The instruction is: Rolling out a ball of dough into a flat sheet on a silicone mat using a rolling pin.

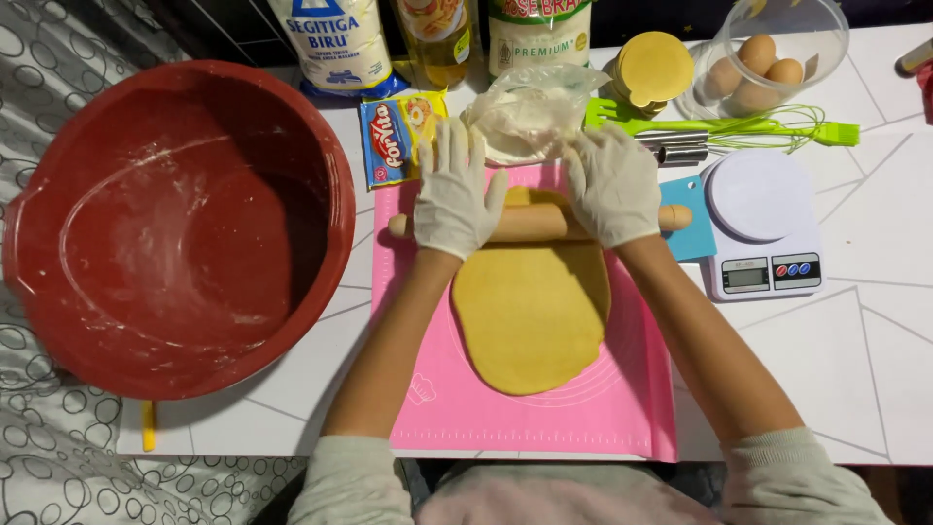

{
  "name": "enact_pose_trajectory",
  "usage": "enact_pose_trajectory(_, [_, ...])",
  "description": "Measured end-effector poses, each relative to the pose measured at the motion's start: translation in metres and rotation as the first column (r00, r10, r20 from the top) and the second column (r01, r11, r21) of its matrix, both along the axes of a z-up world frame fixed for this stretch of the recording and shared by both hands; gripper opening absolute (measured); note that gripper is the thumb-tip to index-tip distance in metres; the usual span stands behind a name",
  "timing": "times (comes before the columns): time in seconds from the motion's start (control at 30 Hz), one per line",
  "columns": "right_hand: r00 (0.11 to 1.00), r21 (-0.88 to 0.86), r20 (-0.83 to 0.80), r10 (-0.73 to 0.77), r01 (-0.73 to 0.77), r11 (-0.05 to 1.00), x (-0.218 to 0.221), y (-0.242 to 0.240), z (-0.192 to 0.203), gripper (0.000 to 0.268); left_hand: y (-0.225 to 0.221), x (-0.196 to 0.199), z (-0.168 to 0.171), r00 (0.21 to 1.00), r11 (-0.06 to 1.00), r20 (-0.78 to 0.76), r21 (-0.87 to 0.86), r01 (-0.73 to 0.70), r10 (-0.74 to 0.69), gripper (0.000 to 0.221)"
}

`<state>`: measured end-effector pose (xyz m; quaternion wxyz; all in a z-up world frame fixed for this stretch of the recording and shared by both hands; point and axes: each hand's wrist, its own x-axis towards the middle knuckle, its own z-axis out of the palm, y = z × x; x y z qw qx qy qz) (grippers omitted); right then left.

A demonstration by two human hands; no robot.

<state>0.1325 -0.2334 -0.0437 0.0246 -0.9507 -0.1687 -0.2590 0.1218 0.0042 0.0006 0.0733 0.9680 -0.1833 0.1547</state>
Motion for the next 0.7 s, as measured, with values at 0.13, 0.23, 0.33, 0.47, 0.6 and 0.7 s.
enact_pose_trajectory(0.13, [0.999,-0.010,-0.041,-0.006,0.006,1.000,-0.002,0.003,0.004,0.037,-0.004,0.047,0.004,0.996,0.995,-0.047,-0.051,-0.083,0.081,0.073])
enact_pose_trajectory(0.23, [0.996,-0.028,-0.087,-0.011,0.009,1.000,-0.014,0.002,0.009,0.036,-0.004,0.044,-0.001,0.992,0.993,-0.064,-0.034,-0.114,0.111,0.076])
enact_pose_trajectory(0.33, [0.991,-0.040,-0.132,-0.009,0.004,0.999,-0.029,0.006,0.016,0.034,0.001,-0.005,-0.006,0.996,0.997,-0.041,0.016,-0.078,0.078,0.074])
enact_pose_trajectory(0.47, [0.926,-0.155,-0.353,-0.133,0.083,0.984,-0.110,0.024,0.039,0.051,0.011,-0.100,0.014,0.992,0.996,-0.109,-0.072,0.050,-0.058,0.068])
enact_pose_trajectory(0.6, [0.950,0.024,-0.313,-0.014,0.023,0.999,-0.164,0.015,0.053,0.052,0.028,-0.144,-0.022,0.989,0.987,-0.122,-0.149,0.061,-0.080,0.060])
enact_pose_trajectory(0.7, [0.933,0.309,-0.338,0.127,-0.018,0.951,-0.148,0.001,0.051,0.030,0.034,-0.124,-0.056,0.975,0.959,0.221,-0.267,0.097,-0.037,0.036])
